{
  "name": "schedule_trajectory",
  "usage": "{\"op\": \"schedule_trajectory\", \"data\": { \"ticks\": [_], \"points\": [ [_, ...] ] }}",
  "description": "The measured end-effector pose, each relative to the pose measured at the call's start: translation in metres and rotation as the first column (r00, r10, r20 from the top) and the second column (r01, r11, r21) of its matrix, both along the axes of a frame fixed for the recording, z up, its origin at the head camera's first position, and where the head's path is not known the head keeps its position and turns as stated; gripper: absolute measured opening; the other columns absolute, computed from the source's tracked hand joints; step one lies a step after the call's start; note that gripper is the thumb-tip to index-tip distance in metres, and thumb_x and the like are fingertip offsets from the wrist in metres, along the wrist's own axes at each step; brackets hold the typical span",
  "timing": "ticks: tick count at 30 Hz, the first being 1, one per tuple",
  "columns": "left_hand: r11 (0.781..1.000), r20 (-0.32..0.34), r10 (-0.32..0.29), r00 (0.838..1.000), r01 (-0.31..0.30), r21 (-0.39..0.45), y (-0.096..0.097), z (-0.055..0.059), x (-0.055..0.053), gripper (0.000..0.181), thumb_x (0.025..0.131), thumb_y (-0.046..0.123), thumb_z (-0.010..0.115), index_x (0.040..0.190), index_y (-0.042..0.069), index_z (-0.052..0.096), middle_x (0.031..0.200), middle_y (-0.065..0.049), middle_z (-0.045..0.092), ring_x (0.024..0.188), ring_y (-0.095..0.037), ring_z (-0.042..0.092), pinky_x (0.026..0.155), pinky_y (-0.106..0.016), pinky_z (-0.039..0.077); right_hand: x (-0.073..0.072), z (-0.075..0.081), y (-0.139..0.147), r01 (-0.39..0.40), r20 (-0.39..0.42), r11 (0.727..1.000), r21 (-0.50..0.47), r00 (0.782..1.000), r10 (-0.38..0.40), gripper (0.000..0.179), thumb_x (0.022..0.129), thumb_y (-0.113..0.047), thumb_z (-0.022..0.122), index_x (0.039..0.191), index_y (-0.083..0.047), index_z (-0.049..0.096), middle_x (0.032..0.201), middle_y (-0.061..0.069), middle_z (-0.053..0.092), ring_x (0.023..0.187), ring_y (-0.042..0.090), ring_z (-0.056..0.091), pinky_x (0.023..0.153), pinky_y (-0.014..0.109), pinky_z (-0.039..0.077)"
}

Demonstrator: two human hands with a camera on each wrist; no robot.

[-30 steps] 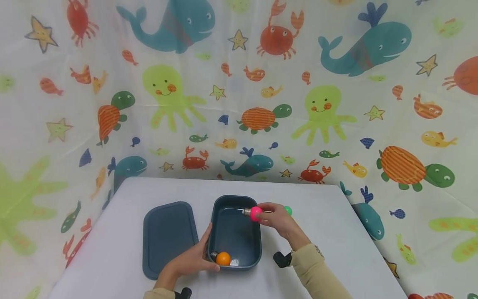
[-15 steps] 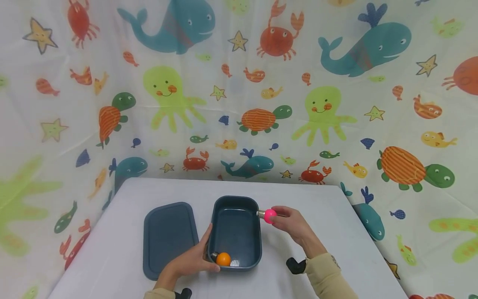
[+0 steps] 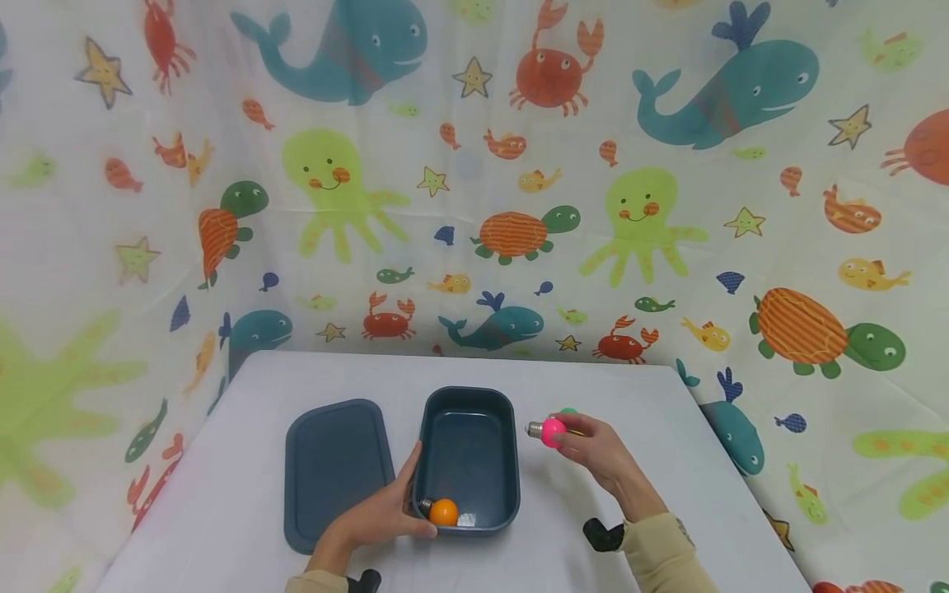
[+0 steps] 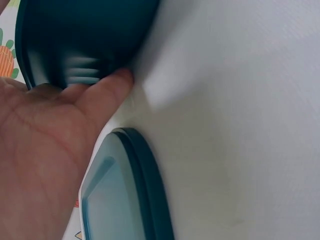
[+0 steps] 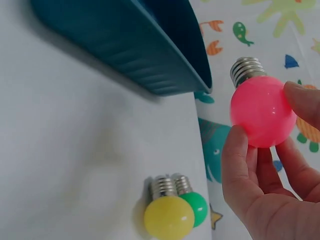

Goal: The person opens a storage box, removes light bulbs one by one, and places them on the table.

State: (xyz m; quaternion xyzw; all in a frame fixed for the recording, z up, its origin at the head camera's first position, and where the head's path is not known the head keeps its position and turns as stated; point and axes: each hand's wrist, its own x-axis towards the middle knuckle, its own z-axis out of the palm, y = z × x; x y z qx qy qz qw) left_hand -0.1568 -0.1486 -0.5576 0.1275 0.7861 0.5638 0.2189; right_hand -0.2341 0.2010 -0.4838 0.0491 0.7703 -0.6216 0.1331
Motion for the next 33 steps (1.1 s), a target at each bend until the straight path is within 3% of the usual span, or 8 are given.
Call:
{"op": "schedule_trajectory", "data": {
  "ticks": [14,21,33],
  "points": [
    [1.000,-0.006,-0.012,1.000,0.012,0.008,-0.003,0.002,-0.002,0.131,0.077,0.029,0.084,0.154,0.018,-0.021,0.161,-0.019,-0.014,0.146,-0.044,0.005,0.112,-0.063,0.020,0.006,-0.007,0.010,0.025,0.032,0.999,-0.032,0.999,-0.024,0.059,0.089,-0.017,0.073,0.139,0.001,0.049,0.133,0.020,0.050,0.112,0.030,0.058,0.099,0.046,0.048],
    [1.000,-0.011,-0.015,1.000,0.015,0.003,-0.004,0.003,-0.004,0.129,0.078,0.029,0.084,0.154,0.018,-0.020,0.161,-0.019,-0.014,0.146,-0.045,0.005,0.111,-0.064,0.021,0.009,-0.018,0.020,0.035,0.044,0.999,0.009,0.998,-0.035,0.059,0.088,-0.019,0.074,0.139,-0.004,0.050,0.133,0.018,0.053,0.111,0.028,0.058,0.100,0.049,0.048],
    [1.000,-0.022,-0.015,1.000,0.015,-0.009,-0.005,0.005,-0.004,0.129,0.078,0.030,0.084,0.154,0.017,-0.019,0.161,-0.019,-0.011,0.146,-0.044,0.009,0.111,-0.064,0.021,0.012,-0.036,0.033,0.081,0.052,0.992,0.101,0.995,-0.087,0.058,0.087,-0.018,0.074,0.138,-0.004,0.052,0.134,0.020,0.053,0.115,0.031,0.056,0.095,0.043,0.052]
  ]
}}
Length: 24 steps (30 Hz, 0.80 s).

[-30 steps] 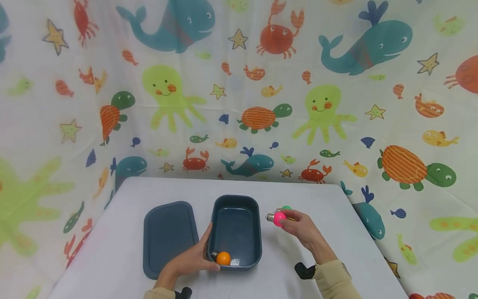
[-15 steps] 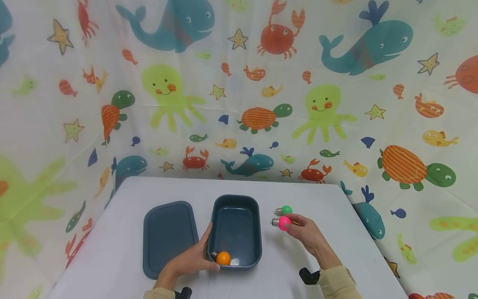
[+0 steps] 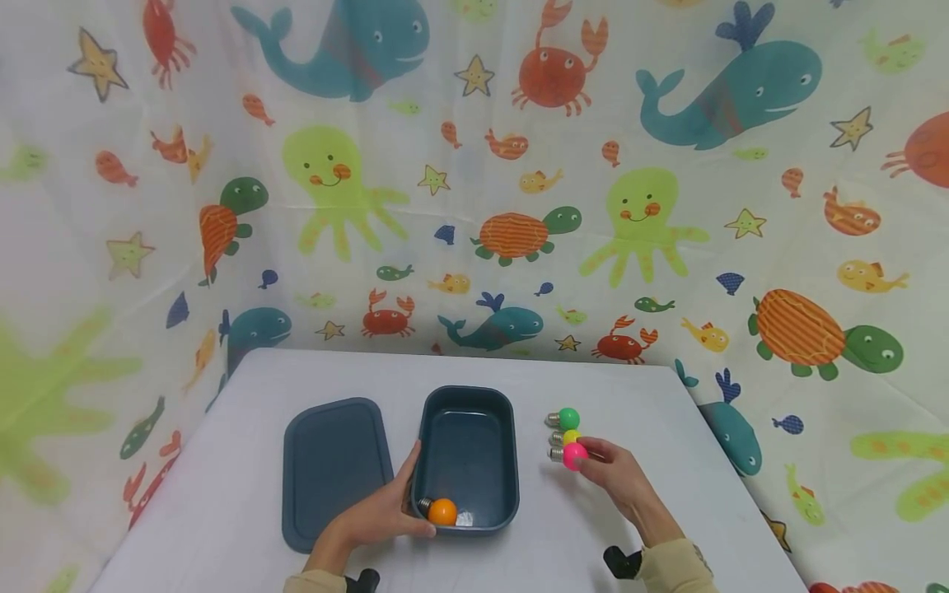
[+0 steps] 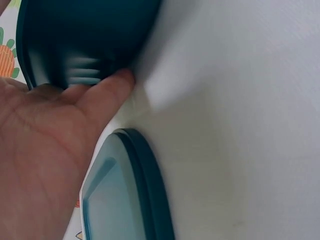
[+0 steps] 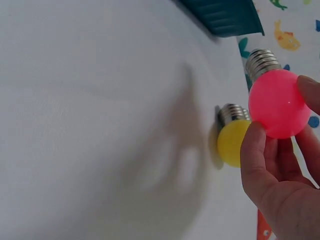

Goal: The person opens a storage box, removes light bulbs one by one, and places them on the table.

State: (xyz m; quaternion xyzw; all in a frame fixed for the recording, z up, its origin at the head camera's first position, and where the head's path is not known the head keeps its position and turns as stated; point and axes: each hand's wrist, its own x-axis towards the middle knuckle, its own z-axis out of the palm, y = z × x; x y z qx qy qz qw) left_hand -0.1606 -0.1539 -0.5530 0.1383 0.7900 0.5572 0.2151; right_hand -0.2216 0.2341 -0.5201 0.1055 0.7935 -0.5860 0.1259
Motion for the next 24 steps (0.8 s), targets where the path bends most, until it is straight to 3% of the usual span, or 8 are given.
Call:
{"op": "schedule_trajectory", "data": {
  "ticks": [9,24],
  "points": [
    [1.000,0.007,-0.012,1.000,0.012,0.018,0.000,-0.001,-0.002,0.128,0.079,0.027,0.083,0.155,0.018,-0.019,0.161,-0.018,-0.015,0.146,-0.044,0.007,0.112,-0.063,0.020,0.002,-0.011,0.005,0.011,-0.010,0.999,0.036,1.000,-0.010,0.055,0.088,-0.014,0.072,0.137,-0.002,0.052,0.133,0.022,0.053,0.114,0.032,0.057,0.091,0.040,0.054],
    [1.000,0.007,-0.030,1.000,0.029,0.011,-0.010,-0.001,-0.015,0.131,0.076,0.031,0.085,0.154,0.017,-0.020,0.161,-0.018,-0.014,0.146,-0.043,0.005,0.112,-0.063,0.020,-0.002,-0.026,-0.002,0.045,-0.025,0.995,0.088,0.999,-0.043,0.051,0.087,-0.010,0.072,0.134,0.000,0.055,0.131,0.023,0.056,0.116,0.034,0.055,0.090,0.039,0.055]
  ]
}}
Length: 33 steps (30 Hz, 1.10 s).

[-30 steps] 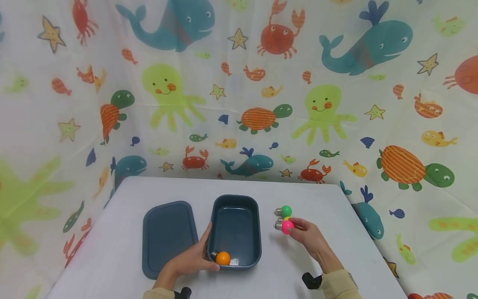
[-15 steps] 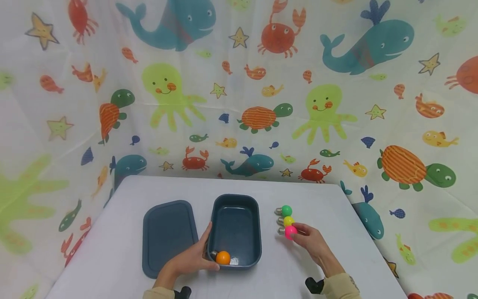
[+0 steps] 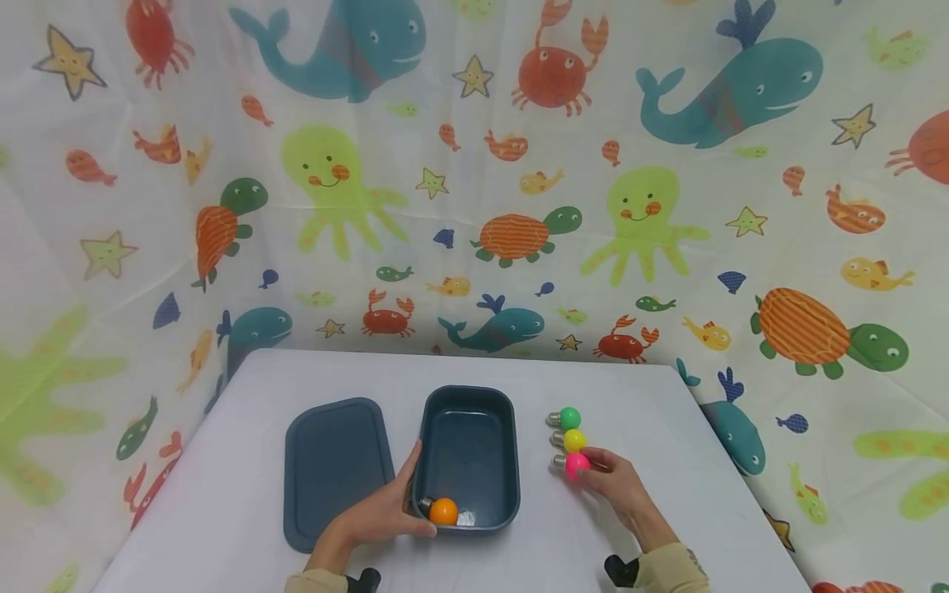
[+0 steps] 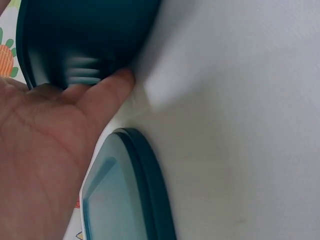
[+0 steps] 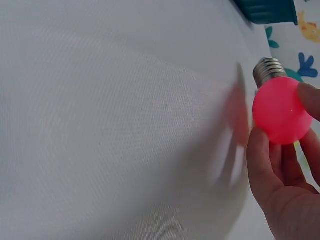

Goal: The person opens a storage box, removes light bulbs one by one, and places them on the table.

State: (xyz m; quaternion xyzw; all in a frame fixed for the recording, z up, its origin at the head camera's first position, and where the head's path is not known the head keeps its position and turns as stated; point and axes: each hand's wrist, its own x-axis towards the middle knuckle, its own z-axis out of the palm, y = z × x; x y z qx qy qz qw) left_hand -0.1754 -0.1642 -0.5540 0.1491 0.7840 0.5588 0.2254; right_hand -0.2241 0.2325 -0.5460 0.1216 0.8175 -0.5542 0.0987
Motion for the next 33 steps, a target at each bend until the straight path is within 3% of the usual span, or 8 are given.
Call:
{"op": "schedule_trajectory", "data": {
  "ticks": [14,25,33],
  "points": [
    [1.000,0.004,-0.001,1.000,0.001,0.012,-0.001,-0.001,0.000,0.133,0.076,0.031,0.085,0.154,0.017,-0.022,0.161,-0.016,-0.016,0.147,-0.041,0.002,0.113,-0.062,0.016,0.002,0.000,-0.003,-0.019,-0.045,0.997,0.077,0.999,0.023,0.051,0.085,-0.005,0.073,0.131,0.005,0.055,0.125,0.024,0.058,0.113,0.037,0.056,0.089,0.040,0.055],
    [1.000,0.004,0.001,1.000,-0.001,0.012,0.000,0.002,0.000,0.131,0.076,0.027,0.085,0.154,0.018,-0.020,0.161,-0.017,-0.015,0.147,-0.042,0.004,0.113,-0.063,0.016,0.000,-0.003,-0.003,-0.004,-0.029,0.996,0.084,1.000,0.006,0.049,0.086,-0.005,0.072,0.131,0.002,0.056,0.127,0.023,0.057,0.114,0.037,0.056,0.089,0.040,0.055],
    [1.000,0.004,-0.003,1.000,0.003,0.018,-0.002,0.001,0.000,0.132,0.076,0.028,0.085,0.154,0.017,-0.021,0.161,-0.017,-0.016,0.147,-0.041,0.004,0.113,-0.063,0.015,-0.003,0.019,0.002,-0.031,-0.034,0.992,0.122,0.999,0.035,0.048,0.089,-0.015,0.070,0.133,-0.001,0.055,0.132,0.023,0.054,0.121,0.038,0.050,0.099,0.051,0.047]
  ]
}}
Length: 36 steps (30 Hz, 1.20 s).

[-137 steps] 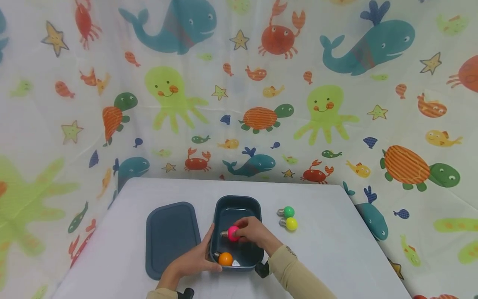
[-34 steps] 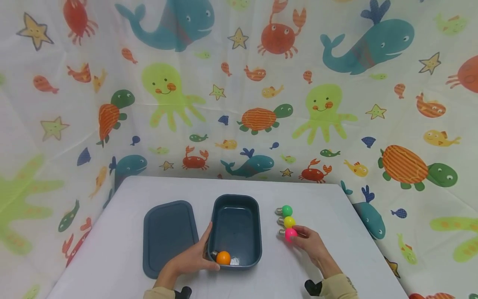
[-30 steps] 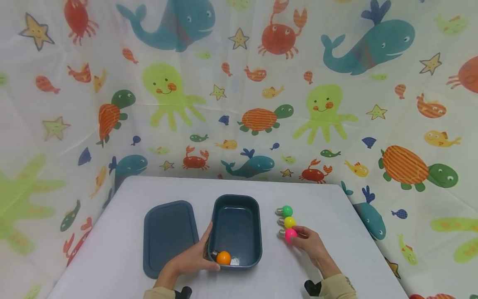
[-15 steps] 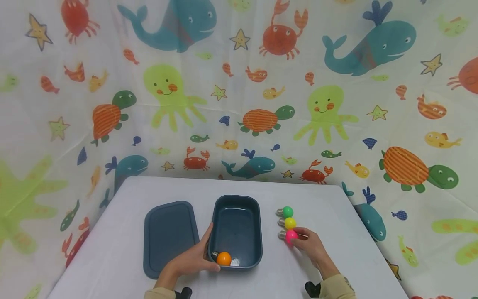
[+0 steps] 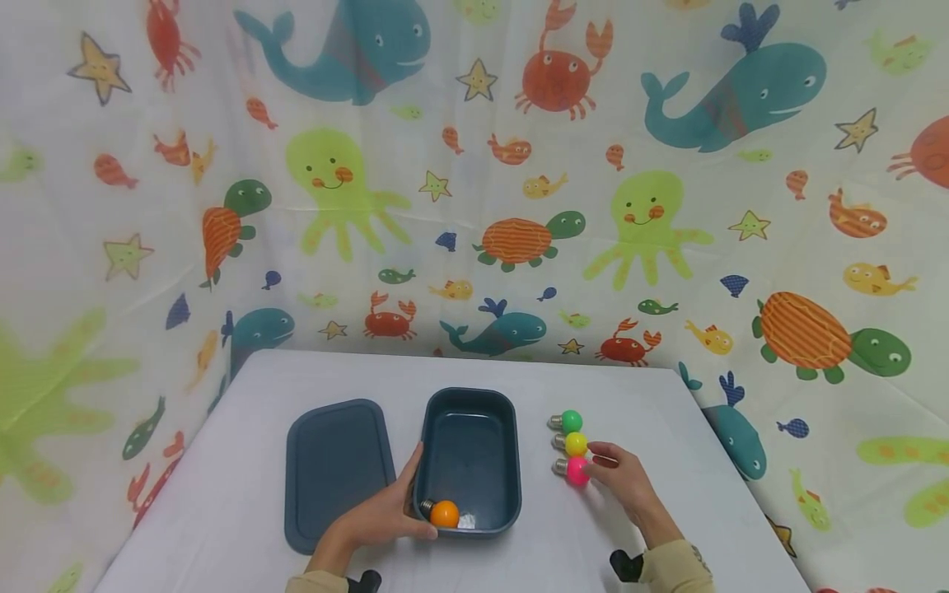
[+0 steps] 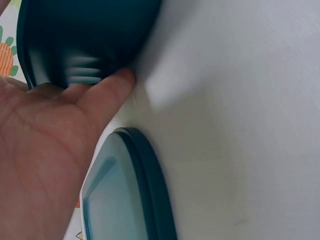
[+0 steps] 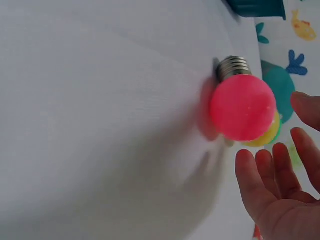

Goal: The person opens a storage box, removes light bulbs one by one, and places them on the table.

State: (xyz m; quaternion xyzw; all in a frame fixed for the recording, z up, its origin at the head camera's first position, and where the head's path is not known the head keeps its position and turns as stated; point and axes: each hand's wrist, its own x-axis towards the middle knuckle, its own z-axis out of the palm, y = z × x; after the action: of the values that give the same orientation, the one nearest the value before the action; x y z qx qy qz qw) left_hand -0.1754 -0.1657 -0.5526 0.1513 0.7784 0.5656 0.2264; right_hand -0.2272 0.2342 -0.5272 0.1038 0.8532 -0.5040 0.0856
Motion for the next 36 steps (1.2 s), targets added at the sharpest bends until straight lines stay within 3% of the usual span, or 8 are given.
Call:
{"op": "schedule_trajectory", "data": {
  "ticks": [10,17,27,36],
  "points": [
    [1.000,0.004,-0.001,1.000,0.001,-0.002,0.000,0.004,0.001,0.130,0.077,0.026,0.084,0.154,0.017,-0.020,0.161,-0.017,-0.017,0.147,-0.042,0.004,0.113,-0.063,0.015,-0.016,0.028,-0.015,-0.014,-0.010,0.999,-0.052,1.000,0.014,0.052,0.092,-0.021,0.067,0.139,-0.006,0.050,0.140,0.020,0.049,0.130,0.038,0.044,0.105,0.053,0.041],
    [1.000,0.004,0.005,1.000,-0.005,-0.005,0.000,0.001,0.001,0.132,0.076,0.028,0.085,0.154,0.019,-0.021,0.162,-0.015,-0.016,0.148,-0.040,0.002,0.114,-0.061,0.016,-0.022,0.036,-0.033,-0.069,-0.033,0.986,-0.150,0.997,0.065,0.054,0.092,-0.019,0.067,0.141,-0.007,0.049,0.142,0.019,0.049,0.129,0.034,0.047,0.103,0.046,0.045],
    [1.000,0.004,0.014,1.000,-0.014,-0.027,0.000,0.000,-0.001,0.133,0.075,0.031,0.085,0.154,0.020,-0.021,0.162,-0.016,-0.014,0.147,-0.042,0.004,0.112,-0.064,0.016,-0.024,0.047,-0.064,-0.162,-0.074,0.948,-0.275,0.986,0.147,0.058,0.088,-0.022,0.074,0.140,-0.008,0.051,0.141,0.020,0.051,0.117,0.029,0.059,0.093,0.040,0.053],
    [1.000,0.009,0.010,1.000,-0.009,-0.017,-0.001,0.000,0.000,0.132,0.076,0.031,0.085,0.154,0.020,-0.021,0.162,-0.016,-0.014,0.147,-0.042,0.004,0.112,-0.065,0.014,-0.022,0.051,-0.084,-0.204,-0.076,0.937,-0.283,0.979,0.190,0.060,0.086,-0.024,0.077,0.138,-0.007,0.052,0.139,0.020,0.053,0.115,0.030,0.061,0.090,0.039,0.055]
  ]
}}
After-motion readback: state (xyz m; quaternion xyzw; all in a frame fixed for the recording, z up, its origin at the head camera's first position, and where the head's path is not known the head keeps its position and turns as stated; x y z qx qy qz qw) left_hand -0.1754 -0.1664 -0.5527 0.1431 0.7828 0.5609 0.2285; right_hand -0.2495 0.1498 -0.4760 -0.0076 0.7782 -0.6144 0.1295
